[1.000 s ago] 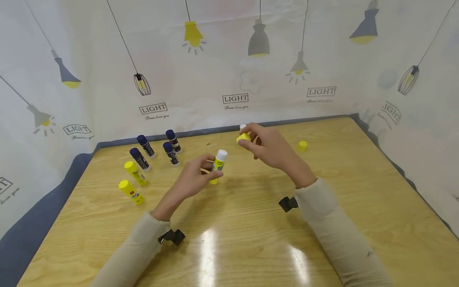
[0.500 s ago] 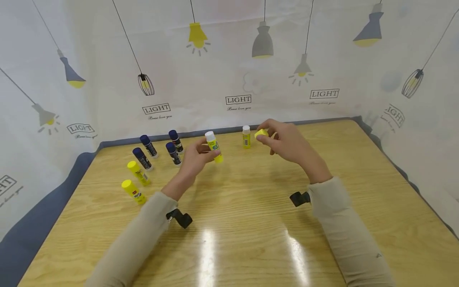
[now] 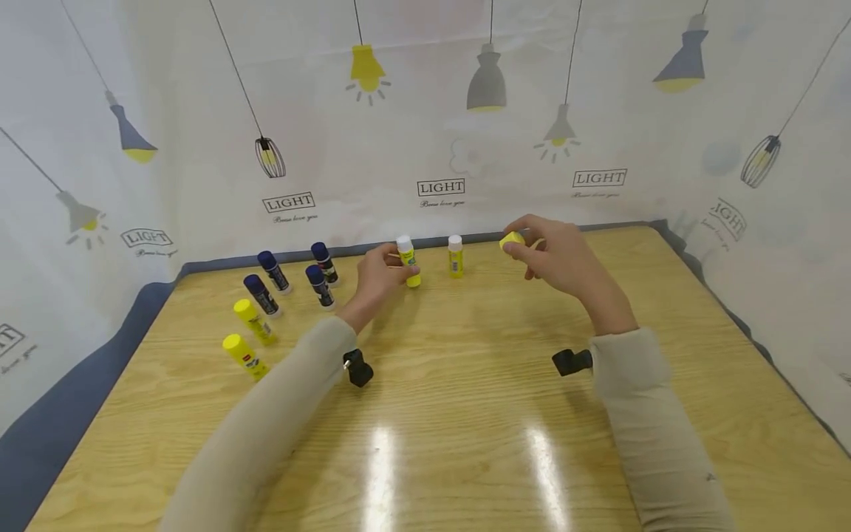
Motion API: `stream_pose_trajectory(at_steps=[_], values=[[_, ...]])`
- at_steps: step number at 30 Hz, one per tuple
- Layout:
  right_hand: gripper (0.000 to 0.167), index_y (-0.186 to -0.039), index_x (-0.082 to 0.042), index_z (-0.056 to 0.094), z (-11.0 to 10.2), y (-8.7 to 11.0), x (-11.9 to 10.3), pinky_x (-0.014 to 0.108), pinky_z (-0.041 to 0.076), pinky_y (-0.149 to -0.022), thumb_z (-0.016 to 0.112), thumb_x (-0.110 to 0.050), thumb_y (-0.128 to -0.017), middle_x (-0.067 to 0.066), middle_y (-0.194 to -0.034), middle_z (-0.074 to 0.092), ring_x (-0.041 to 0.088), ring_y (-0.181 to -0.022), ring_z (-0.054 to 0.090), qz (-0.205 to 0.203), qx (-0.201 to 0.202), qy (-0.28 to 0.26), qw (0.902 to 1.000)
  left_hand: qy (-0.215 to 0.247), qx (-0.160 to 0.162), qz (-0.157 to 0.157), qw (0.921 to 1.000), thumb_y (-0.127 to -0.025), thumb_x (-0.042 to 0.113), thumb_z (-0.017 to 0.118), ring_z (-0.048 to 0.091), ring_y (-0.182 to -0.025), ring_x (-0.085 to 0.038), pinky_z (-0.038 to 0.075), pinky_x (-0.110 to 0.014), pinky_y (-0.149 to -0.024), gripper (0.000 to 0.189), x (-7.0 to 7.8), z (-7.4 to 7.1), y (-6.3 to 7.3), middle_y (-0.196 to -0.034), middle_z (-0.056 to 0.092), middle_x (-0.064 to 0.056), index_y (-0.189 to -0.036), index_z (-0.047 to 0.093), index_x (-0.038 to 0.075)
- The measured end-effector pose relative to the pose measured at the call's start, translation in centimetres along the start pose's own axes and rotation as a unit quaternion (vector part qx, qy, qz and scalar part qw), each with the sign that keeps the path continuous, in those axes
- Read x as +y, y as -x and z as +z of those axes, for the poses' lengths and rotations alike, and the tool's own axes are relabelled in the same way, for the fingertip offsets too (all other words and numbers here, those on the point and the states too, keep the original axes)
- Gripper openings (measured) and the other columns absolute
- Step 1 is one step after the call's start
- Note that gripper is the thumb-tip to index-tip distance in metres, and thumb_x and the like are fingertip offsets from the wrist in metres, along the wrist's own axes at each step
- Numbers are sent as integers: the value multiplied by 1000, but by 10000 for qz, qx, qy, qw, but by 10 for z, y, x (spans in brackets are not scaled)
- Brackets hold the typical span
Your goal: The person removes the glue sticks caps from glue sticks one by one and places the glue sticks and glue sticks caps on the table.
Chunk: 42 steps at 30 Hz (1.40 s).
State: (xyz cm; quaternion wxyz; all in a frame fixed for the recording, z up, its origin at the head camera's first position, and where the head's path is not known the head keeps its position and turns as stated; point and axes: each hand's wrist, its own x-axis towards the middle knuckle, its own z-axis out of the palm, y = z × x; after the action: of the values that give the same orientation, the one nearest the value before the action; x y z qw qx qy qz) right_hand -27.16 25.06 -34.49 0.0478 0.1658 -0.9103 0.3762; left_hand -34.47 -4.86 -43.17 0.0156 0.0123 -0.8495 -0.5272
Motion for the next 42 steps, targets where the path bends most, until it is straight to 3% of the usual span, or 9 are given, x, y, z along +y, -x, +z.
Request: stream_pose_trajectory(at_steps=[6, 11, 14, 18, 23, 29, 37, 42], values=[[34, -129, -19, 67, -5, -4, 7, 31, 55, -60, 63, -41, -104, 12, -102, 71, 19, -66, 70, 121, -47, 92, 9999, -89, -123, 106, 9998, -89, 11, 83, 71, -112, -26, 60, -40, -95, 38, -6, 5, -10, -120, 73, -11, -123, 68, 9], [37, -127, -15, 67, -11, -2, 16, 31, 57, -60, 62, -43, -103, 11, -96, 72, 20, -65, 70, 338, -15, 154, 9993, -290, -351, 297, 9985, -91, 6, 79, 69, -117, -28, 60, -38, -97, 42, -1, 12, -14, -125, 71, -14, -130, 65, 6], [39, -130, -13, 65, -16, -1, 22, 29, 59, -62, 62, -42, -104, 16, -102, 72, 18, -69, 72, 437, -50, 104, 9990, -410, -405, 348, 9977, -91, 5, 78, 69, -118, -30, 59, -39, -99, 42, 3, 14, -14, -126, 70, -15, -131, 63, 4], [41, -137, -12, 61, -23, 0, 28, 27, 60, -65, 60, -38, -105, 22, -115, 69, 16, -77, 72, 620, -164, 132, 9979, -619, -394, 280, 9969, -92, 6, 78, 68, -120, -30, 57, -40, -102, 41, 7, 16, -16, -127, 69, -15, -130, 63, 4], [43, -142, -11, 56, -29, 0, 37, 31, 56, -64, 57, -35, -106, 26, -124, 64, 13, -75, 71, 947, -238, 388, 9945, -1013, -457, 234, 9935, -94, 10, 77, 65, -123, -29, 55, -42, -106, 41, 8, 20, -18, -130, 68, -13, -132, 61, 5], [58, -147, -3, 43, -36, 0, 49, 30, 55, -67, 55, -42, -105, 30, -135, 59, 8, -73, 70, 1401, -200, 258, 9896, -1128, -448, 148, 9925, -95, 10, 75, 64, -125, -29, 53, -42, -107, 41, 11, 25, -19, -131, 68, -12, -133, 61, 6], [60, -144, 1, 46, -40, 0, 68, 27, 57, -65, 60, -41, -104, 34, -135, 56, 5, -71, 69, 1478, -24, 342, 9884, -1349, -476, 51, 9897, -96, 9, 74, 63, -128, -29, 52, -43, -110, 43, 13, 25, -18, -134, 67, -13, -136, 59, 5], [56, -140, 5, 48, -41, 2, 78, 30, 60, -63, 62, -34, -104, 36, -131, 57, 11, -74, 71, 1521, 50, 495, 9871, -1379, -560, -72, 9888, -96, 8, 73, 62, -129, -29, 51, -43, -111, 44, 13, 26, -16, -135, 66, -14, -137, 58, 3]])
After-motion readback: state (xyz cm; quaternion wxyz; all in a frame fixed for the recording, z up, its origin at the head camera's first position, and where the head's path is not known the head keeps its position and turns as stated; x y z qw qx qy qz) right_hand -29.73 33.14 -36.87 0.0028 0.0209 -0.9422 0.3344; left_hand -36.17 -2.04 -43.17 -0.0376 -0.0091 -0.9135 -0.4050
